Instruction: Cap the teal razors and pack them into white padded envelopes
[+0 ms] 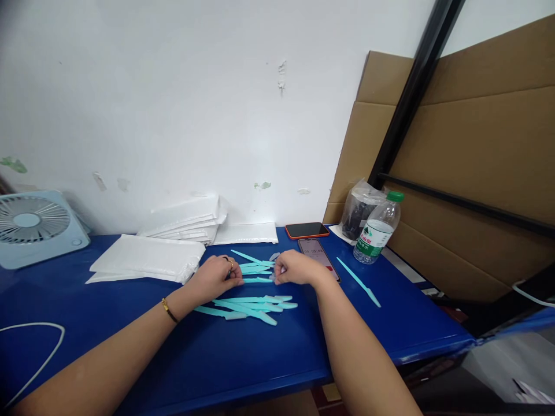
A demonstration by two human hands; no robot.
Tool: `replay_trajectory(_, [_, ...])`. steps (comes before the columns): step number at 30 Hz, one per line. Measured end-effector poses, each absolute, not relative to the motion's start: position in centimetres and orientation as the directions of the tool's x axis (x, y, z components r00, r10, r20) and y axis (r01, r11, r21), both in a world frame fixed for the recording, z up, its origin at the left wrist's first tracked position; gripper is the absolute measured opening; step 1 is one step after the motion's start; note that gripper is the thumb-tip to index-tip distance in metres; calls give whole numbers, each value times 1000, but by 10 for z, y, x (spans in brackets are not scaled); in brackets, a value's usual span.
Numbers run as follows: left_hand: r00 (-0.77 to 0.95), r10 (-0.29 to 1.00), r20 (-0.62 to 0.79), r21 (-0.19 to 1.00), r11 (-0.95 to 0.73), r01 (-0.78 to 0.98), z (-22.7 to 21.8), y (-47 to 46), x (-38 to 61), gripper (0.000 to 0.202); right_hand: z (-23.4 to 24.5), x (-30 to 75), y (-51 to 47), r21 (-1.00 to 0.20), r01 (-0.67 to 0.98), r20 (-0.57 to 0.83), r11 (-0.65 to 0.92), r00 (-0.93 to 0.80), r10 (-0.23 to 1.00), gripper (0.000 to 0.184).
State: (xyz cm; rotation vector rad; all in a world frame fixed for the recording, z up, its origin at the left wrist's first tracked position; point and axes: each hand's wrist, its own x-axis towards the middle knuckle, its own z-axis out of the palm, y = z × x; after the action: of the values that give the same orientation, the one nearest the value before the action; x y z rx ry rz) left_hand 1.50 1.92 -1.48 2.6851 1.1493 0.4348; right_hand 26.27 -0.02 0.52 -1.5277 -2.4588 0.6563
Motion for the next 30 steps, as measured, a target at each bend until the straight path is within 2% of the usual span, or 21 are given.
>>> replay_trajectory(3, [569,782,255,266,-622,736,-17,27,12,18,6,272,6,-438,858,-13,268,-304,953,10])
replay_trajectory(6, [540,792,285,291,-608,739,-18,29,11,19,9,274,5,-438,863,5,250,-276,961,10])
replay_trajectory(10, [572,769,285,381,-639,668,-14,19,12,26,15,266,-5,-494,790,-35,364,-436,899,21])
replay_trajectory(13, [709,682,179,414,-706,574,-9,10,13,28,16,257,-12,-534,729,-185,429,-596,781,30])
replay_trajectory(16, [782,619,71,416,-731,540,-9,5,15,27,12,249,-14,-530,735,-275,424,-621,734,32])
replay_trajectory(19, [766,640,55,402,-717,570,-10,5,17,26,10,248,-12,-516,745,-261,423,-607,750,27])
replay_trajectory(24, [683,712,163,347,-689,636,-8,10,19,24,14,258,-9,-501,751,-131,430,-556,821,18])
replay_trajectory(30, [598,765,238,273,-644,715,-14,20,13,29,13,276,0,-409,879,-85,245,-304,949,14])
